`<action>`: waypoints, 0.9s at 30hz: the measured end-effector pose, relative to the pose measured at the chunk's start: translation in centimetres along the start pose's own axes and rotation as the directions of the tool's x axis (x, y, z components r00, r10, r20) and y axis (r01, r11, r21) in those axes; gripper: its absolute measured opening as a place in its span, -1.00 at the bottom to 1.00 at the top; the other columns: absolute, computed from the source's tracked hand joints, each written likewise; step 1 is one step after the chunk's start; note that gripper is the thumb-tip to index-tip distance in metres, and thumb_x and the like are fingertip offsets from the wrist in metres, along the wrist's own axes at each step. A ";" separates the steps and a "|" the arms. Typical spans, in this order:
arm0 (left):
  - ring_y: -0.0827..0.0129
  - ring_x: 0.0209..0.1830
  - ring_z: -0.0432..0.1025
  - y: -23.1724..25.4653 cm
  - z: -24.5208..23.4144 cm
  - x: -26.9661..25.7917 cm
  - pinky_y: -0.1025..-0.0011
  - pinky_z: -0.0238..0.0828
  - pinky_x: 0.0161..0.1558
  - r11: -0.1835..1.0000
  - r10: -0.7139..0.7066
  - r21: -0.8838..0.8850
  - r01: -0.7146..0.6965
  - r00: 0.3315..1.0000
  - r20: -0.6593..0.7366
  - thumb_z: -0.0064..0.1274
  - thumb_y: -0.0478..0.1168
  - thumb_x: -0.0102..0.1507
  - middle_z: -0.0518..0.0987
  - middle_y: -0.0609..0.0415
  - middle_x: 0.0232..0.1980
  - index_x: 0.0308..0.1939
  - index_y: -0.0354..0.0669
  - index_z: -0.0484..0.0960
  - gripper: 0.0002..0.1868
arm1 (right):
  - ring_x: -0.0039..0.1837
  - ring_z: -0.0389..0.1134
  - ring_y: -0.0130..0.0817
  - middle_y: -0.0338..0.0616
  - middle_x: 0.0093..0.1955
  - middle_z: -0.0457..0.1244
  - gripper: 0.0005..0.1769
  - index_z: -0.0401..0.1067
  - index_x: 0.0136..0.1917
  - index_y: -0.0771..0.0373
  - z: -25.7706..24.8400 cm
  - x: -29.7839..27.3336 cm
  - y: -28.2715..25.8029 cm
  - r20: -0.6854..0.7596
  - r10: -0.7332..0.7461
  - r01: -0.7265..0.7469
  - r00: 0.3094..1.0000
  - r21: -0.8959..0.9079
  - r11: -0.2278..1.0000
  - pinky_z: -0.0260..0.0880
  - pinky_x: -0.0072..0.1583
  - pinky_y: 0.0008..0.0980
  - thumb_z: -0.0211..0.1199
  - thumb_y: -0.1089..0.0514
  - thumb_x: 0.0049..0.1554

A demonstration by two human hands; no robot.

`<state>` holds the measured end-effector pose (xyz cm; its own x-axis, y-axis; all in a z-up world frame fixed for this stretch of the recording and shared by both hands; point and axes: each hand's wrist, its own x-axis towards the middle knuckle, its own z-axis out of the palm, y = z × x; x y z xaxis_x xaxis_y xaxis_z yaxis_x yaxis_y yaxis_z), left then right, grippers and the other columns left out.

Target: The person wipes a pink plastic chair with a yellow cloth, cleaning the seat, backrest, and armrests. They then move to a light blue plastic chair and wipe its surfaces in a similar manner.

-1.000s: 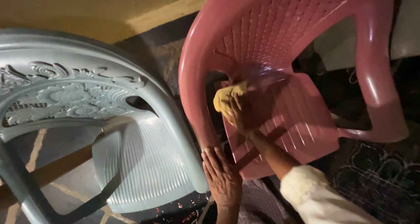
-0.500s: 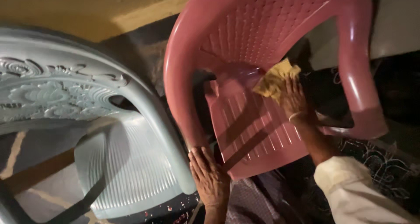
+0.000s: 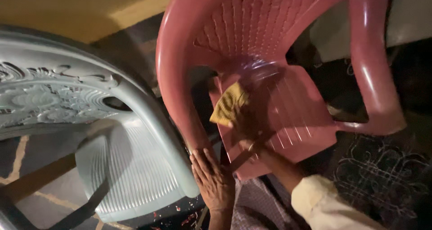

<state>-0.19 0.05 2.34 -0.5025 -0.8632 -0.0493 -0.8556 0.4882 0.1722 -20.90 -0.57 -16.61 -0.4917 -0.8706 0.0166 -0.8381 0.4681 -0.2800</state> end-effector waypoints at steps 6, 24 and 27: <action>-0.36 0.51 0.06 0.0 -0.2 0.0 -0.10 0.05 0.43 1.000 0.020 -0.008 -0.020 1.000 0.016 -0.11 -0.08 0.31 0.09 -0.52 0.51 0.46 -0.51 0.06 -0.24 | 0.50 0.11 0.05 0.05 0.45 0.18 -0.55 0.48 0.18 0.08 -1.8 -6.9 -0.9 0.159 -0.233 0.235 0.959 0.009 0.972 -0.04 0.48 0.04 0.18 -0.08 0.06; -0.33 0.51 0.13 0.0 -0.1 0.2 -0.06 0.12 0.44 1.000 0.020 -0.004 -0.020 0.998 -0.054 -0.12 -0.17 0.32 0.17 -0.48 0.51 0.46 -0.45 0.16 -0.33 | 0.36 0.28 0.07 0.12 0.30 0.29 -0.66 0.42 0.30 0.24 5.9 1.8 4.9 -0.061 -0.195 0.195 0.979 -0.015 0.981 0.25 0.47 0.04 0.04 0.11 0.32; -0.32 0.52 0.12 0.0 -0.3 -0.1 -0.07 0.11 0.45 1.000 0.017 -0.022 -0.018 0.999 -0.035 -0.11 -0.16 0.33 0.15 -0.49 0.52 0.47 -0.46 0.13 -0.31 | 0.18 0.29 0.18 0.21 0.38 0.28 -0.50 0.43 0.47 0.32 7.6 1.9 6.6 0.132 -0.143 0.148 0.981 -0.029 0.989 0.25 0.19 0.10 0.01 0.23 0.31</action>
<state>-0.11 0.11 2.61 -0.5122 -0.8588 -0.0114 -0.8436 0.5006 0.1942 -25.56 -0.25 -25.71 -0.3313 -0.9410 -0.0699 -0.9082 0.3380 -0.2468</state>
